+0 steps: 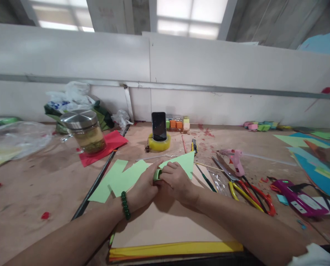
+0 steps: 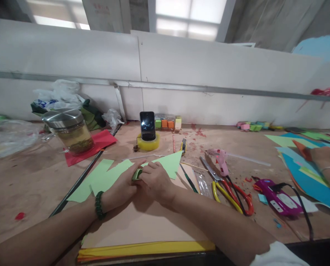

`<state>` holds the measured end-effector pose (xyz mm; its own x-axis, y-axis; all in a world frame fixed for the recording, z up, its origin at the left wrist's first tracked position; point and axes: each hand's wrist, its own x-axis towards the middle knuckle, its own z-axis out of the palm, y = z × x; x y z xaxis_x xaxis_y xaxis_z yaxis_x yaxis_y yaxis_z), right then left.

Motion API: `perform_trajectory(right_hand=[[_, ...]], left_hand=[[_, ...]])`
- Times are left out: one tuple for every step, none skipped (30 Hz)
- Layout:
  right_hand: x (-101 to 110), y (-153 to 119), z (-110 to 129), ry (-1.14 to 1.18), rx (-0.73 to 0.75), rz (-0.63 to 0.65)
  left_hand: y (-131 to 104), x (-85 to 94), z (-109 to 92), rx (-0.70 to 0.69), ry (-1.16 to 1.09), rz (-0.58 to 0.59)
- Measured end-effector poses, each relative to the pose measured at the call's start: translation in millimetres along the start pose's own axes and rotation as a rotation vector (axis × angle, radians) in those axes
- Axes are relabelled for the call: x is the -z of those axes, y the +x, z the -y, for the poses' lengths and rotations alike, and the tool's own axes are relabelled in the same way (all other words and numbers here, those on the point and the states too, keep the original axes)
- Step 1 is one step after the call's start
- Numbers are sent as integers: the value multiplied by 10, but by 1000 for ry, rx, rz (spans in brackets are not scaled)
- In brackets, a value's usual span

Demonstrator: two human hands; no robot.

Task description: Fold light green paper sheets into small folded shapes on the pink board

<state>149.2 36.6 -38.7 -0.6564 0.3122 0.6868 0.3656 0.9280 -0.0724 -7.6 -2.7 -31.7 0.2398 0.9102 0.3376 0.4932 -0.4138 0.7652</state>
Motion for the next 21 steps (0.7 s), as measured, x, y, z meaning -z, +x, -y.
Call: perform_trajectory(right_hand=[[2, 2, 3, 3, 1, -9], [4, 5, 4, 9, -1, -15], [6, 7, 5, 15, -9, -20], [7, 10, 5, 22, -20, -21], [7, 11, 6, 31, -30, -20], [7, 12, 7, 39, -37, -15], [6, 12, 9, 44, -40, -6], [5, 12, 11, 48, -37, -1], [4, 12, 15, 49, -33, 1], [6, 13, 20, 49, -27, 1], [11, 15, 25, 49, -21, -2], [20, 18, 31, 54, -17, -7], [36, 23, 36, 70, -12, -11], [57, 28, 40, 102, -8, -7], [84, 34, 42, 157, -13, -2], [114, 40, 42, 230, -28, -12], [145, 46, 38, 308, -57, -42], [173, 51, 30, 379, -102, -86], [194, 56, 19, 433, -160, -137], [207, 61, 4, 463, -226, -182], [210, 64, -13, 472, -288, -203]], left_hand=[[-1, 3, 5, 5, 5, 0], [-1, 5, 8, 7, 7, -4], [0, 6, 9, 7, 8, -8], [1, 7, 8, 4, 8, -12], [1, 6, 4, -2, 8, -14], [0, 4, -1, -10, 6, -10], [-2, 0, -6, -18, 4, -3], [-5, -4, -12, -23, 0, 4], [-10, -9, -16, -23, -4, 12], [-15, -13, -18, -16, -8, 18], [-19, -15, -17, -4, -11, 20], [-22, -15, -15, 8, -15, 17], [-21, -10, -12, 14, -23, 15], [-17, 0, -8, 12, -40, 17], [-10, 14, -5, 7, -65, 20], [0, 32, -4, 5, -94, 20], [11, 53, -6, 16, -123, 22], [22, 74, -12, 47, -150, 29], [31, 95, -22, 93, -170, 36], [38, 111, -35, 140, -180, 42], [41, 123, -49, 174, -180, 43]])
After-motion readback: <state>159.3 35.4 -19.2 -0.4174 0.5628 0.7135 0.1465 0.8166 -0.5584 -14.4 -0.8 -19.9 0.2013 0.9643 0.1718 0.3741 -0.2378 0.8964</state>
